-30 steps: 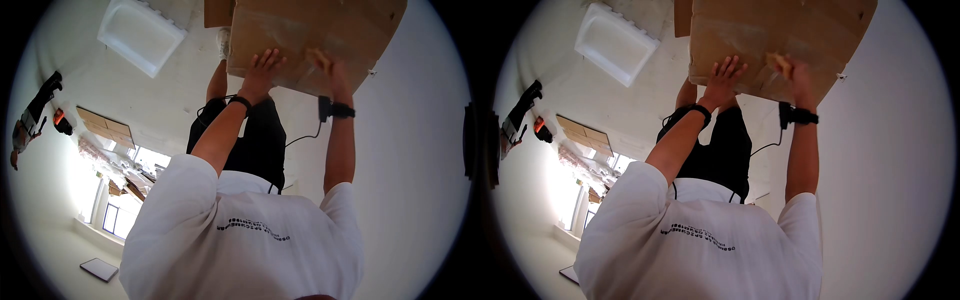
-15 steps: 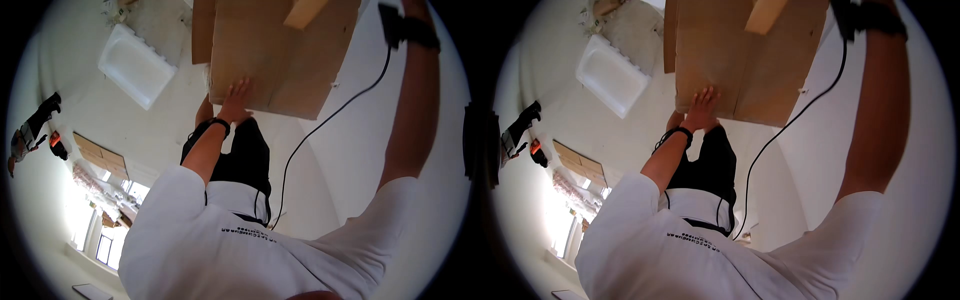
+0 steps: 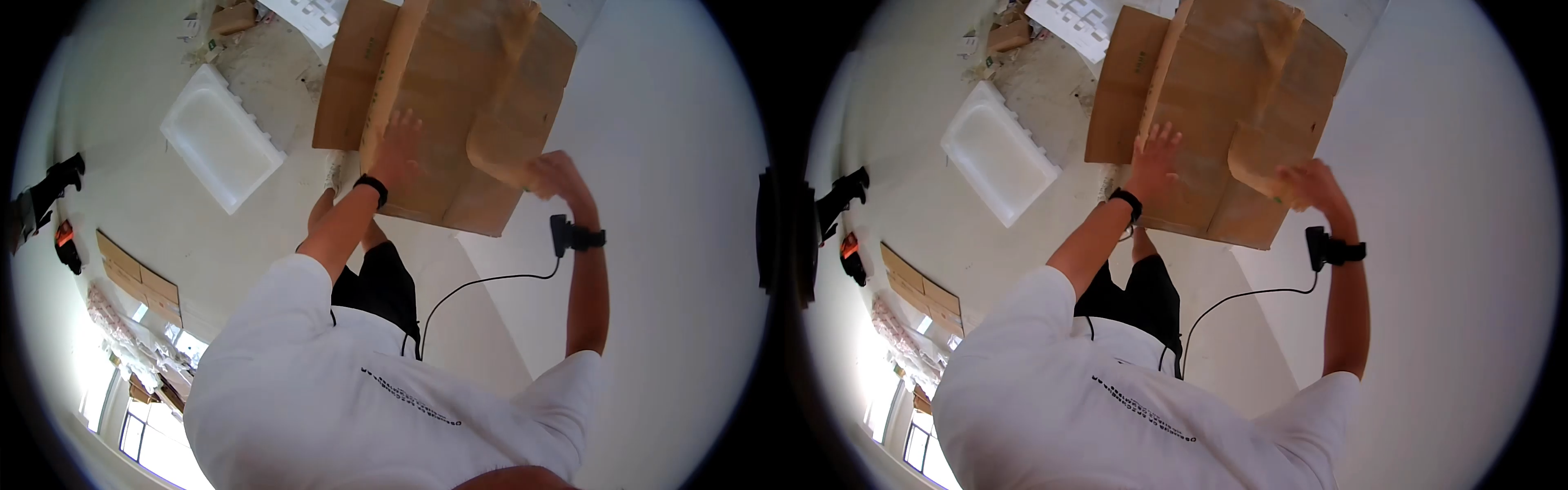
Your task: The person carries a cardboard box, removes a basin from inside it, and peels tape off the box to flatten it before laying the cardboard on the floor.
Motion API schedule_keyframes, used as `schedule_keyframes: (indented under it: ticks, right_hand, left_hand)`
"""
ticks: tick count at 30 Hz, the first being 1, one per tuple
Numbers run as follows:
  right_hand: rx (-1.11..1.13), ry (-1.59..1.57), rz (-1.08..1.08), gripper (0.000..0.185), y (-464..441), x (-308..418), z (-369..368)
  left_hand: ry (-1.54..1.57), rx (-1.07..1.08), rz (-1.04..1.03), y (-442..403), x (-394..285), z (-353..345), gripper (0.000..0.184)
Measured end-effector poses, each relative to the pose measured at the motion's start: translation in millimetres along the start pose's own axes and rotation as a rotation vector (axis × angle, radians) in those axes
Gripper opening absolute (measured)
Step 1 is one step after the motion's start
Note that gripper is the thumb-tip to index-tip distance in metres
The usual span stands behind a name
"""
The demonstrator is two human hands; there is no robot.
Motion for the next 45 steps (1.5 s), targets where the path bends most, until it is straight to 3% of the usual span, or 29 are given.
schedule_keyframes:
  ticks: [2,4,6,7,10,13,16,19,25,31,34,36,37,40,44,45]
  right_hand:
    - [0.102,-0.241,-0.028,0.033,-7.0,-23.4,-47.7]
    - [0.161,-0.214,-0.04,0.023,-11.7,-24.8,-51.9]
    - [0.085,0.101,0.009,0.024,-53.2,-43.9,14.0]
    - [0.029,0.191,0.019,0.028,-49.3,-11.7,68.3]
    - [-0.245,0.136,0.169,0.042,5.0,176.8,218.1]
    - [-0.583,0.073,0.315,0.038,-91.9,154.8,195.2]
    - [-0.478,0.118,0.162,0.046,-87.9,170.5,143.7]
    - [-0.501,-0.002,0.233,0.048,-89.9,150.0,143.8]
    - [-0.553,-0.097,0.191,0.046,-77.6,128.5,148.5]
    - [-0.324,-0.041,-0.033,0.048,-72.8,79.5,90.1]
    - [-0.135,0.054,-0.122,0.049,-59.1,69.3,12.8]
    - [0.076,0.253,-0.22,0.042,-66.7,31.2,-33.2]
    - [0.042,0.23,-0.153,0.04,-66.6,10.9,-50.9]
    - [-0.072,0.491,-0.363,0.051,-62.5,-56.1,-74.8]
    - [-0.268,0.784,-0.652,0.071,-41.7,-72.1,-87.8]
    - [-0.327,0.78,-0.594,0.076,-47.2,-77.3,-89.7]
  left_hand:
    - [-0.02,0.084,0.019,-11.3,13.1,-7.5,0.086]
    - [-0.026,0.107,0.013,-18.4,21.2,-23.5,0.095]
    - [-0.024,0.122,0.071,-19.8,38.4,-43.9,0.099]
    - [-0.027,0.135,0.099,-15.0,46.6,-51.3,0.1]
    - [0.061,0.092,0.013,5.7,50.5,-33.7,0.103]
    - [0.065,0.074,0.086,-8.9,53.3,-65.8,0.105]
    - [0.04,0.177,0.105,-14.1,52.7,-63.2,0.103]
    - [0.128,0.07,0.057,-3.2,51.1,-52.4,0.102]
    - [0.097,0.111,0.062,-10.3,54.4,-60.7,0.103]
    - [0.128,0.079,0.016,-9.0,56.1,-58.7,0.107]
    - [0.162,0.065,-0.014,-8.7,56.9,-52.0,0.09]
    - [0.237,-0.144,-0.115,-7.7,64.3,-45.8,0.072]
    - [0.27,-0.25,-0.163,-5.9,68.9,-41.5,0.064]
    - [0.537,-0.223,-0.131,-15.2,87.6,-8.6,0.041]
    - [0.808,-0.233,-0.076,-48.7,114.0,11.8,0.041]
    - [0.932,-0.234,-0.017,-59.5,124.1,14.5,0.043]
Point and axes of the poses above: each hand's wrist, its own y-axis away from the middle knuckle, its own z-axis out of the back of the hand, x = y × z, the point moved 7 cm from there along -y, towards the middle knuckle, and after that the axes turned 11 degrees about x, right-handed, at the moved point
